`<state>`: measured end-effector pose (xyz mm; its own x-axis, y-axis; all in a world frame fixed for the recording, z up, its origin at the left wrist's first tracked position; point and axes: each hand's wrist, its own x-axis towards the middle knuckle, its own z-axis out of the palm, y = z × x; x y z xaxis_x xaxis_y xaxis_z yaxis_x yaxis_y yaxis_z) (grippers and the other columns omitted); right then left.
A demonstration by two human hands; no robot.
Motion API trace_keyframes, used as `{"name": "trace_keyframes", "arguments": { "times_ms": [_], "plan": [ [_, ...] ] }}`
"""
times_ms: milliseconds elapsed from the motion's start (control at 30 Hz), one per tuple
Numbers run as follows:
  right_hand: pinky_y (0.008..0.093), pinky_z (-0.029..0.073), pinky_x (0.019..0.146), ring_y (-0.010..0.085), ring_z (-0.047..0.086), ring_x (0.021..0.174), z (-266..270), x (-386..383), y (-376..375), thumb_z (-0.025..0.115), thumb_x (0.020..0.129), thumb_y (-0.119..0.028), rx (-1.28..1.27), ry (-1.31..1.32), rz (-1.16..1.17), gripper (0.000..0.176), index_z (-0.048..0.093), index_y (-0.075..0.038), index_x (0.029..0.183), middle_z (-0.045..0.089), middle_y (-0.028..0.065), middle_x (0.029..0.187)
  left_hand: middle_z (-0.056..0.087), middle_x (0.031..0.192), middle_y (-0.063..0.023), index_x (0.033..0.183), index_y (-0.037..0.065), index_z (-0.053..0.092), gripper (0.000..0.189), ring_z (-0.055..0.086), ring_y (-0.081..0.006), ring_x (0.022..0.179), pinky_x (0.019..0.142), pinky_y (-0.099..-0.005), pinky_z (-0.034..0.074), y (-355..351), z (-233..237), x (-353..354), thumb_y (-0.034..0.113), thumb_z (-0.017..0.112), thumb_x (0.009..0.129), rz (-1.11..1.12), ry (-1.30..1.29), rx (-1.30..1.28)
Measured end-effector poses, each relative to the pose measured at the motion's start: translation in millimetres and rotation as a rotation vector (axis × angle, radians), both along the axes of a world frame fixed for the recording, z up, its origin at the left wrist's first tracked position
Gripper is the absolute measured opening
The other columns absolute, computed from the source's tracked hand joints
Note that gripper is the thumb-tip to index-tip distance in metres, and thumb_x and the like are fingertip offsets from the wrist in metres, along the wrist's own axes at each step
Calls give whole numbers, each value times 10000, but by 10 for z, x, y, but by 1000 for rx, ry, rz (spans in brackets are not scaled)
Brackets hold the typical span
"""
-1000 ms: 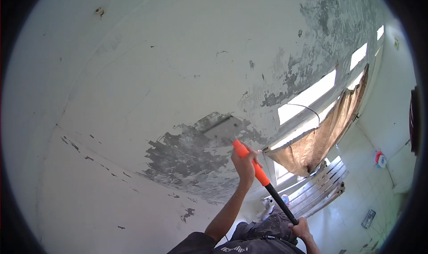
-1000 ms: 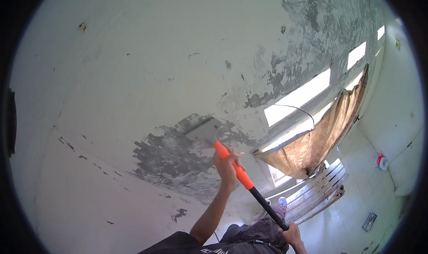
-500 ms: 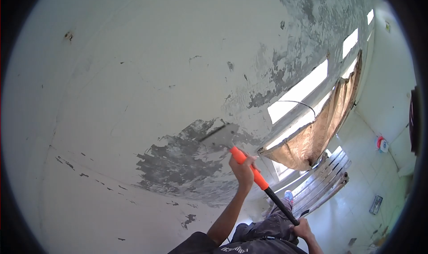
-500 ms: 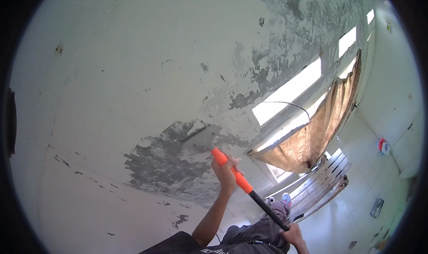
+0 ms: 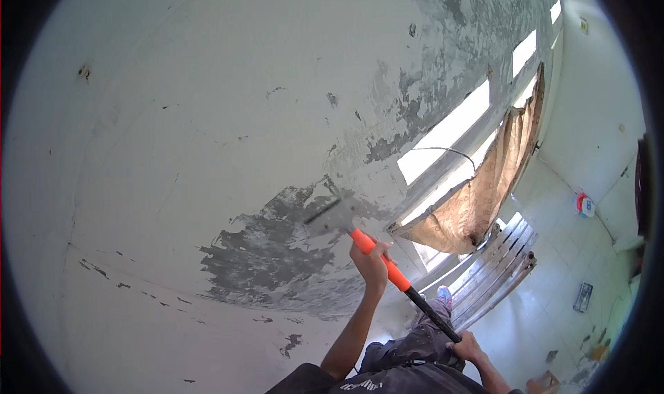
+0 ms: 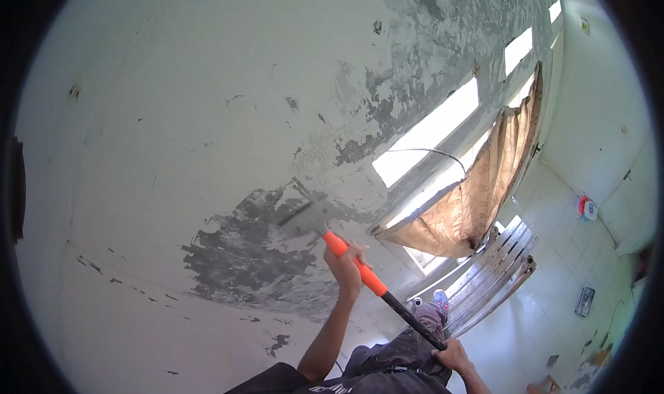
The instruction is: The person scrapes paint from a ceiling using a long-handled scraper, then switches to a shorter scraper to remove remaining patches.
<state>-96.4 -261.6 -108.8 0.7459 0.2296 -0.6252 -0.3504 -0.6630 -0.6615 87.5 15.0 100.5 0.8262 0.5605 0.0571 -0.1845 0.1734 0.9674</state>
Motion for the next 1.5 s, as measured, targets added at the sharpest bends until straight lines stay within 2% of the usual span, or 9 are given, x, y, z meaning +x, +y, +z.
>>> {"name": "trace_keyframes", "arguments": {
  "times_ms": [67,300,567,633,700,1033,1200,1367,1500],
  "plan": [
    [442,513,795,380,681,833,47,-72,-58,765,694,-332,-97,-45,-40,415,687,59,812,672,274,822,461,641,-42,755,54,432,181,443,-119,406,339,-301,480,-35,-175,-42,-75,552,715,19,86,-24],
    [453,497,740,379,678,800,245,370,291,758,715,-333,47,7,-13,411,677,62,791,666,265,788,458,612,-30,761,46,434,197,472,-133,398,338,-307,469,5,629,231,-67,588,714,-28,-103,-11],
    [433,510,764,340,691,848,-225,-23,-96,770,717,-336,2,24,-58,405,705,47,833,688,248,828,466,590,-44,776,40,433,224,504,-156,409,360,-326,490,-183,-565,107,-67,615,703,-31,120,-23],
    [432,510,782,345,686,874,-469,95,-29,774,712,-358,52,102,-29,426,703,40,849,688,253,871,469,590,-45,779,41,434,222,501,-157,408,361,-330,492,-161,-441,199,-68,614,707,-41,90,1],
    [422,503,675,291,668,700,-576,89,43,785,727,-332,62,3,-36,407,652,53,729,652,200,696,471,591,-47,770,41,435,211,489,-154,402,362,-329,493,-178,-279,215,-67,608,716,-32,67,29],
    [447,503,775,358,686,843,-722,16,30,776,708,-374,129,62,-44,429,691,37,800,683,249,840,436,607,-33,762,38,416,191,463,-136,410,330,-331,486,-242,-492,197,-73,562,708,-13,143,70],
    [452,507,779,357,688,855,-133,623,399,763,715,-370,128,-48,-58,429,689,43,807,687,247,844,459,595,-37,733,44,437,188,468,-127,381,343,-319,481,-175,430,470,-59,591,707,-5,-95,119],
    [446,508,772,368,686,834,-767,180,63,756,714,-381,132,78,5,454,685,58,808,668,280,833,451,601,-32,735,40,441,191,465,-135,376,342,-305,473,-271,-443,274,-72,594,707,11,43,91],
    [449,507,771,375,683,825,-904,128,65,759,716,-397,103,3,8,478,680,66,807,666,286,831,446,602,-31,742,40,441,195,462,-136,381,345,-299,474,-269,-408,287,-79,592,708,29,93,59]
  ]
}}
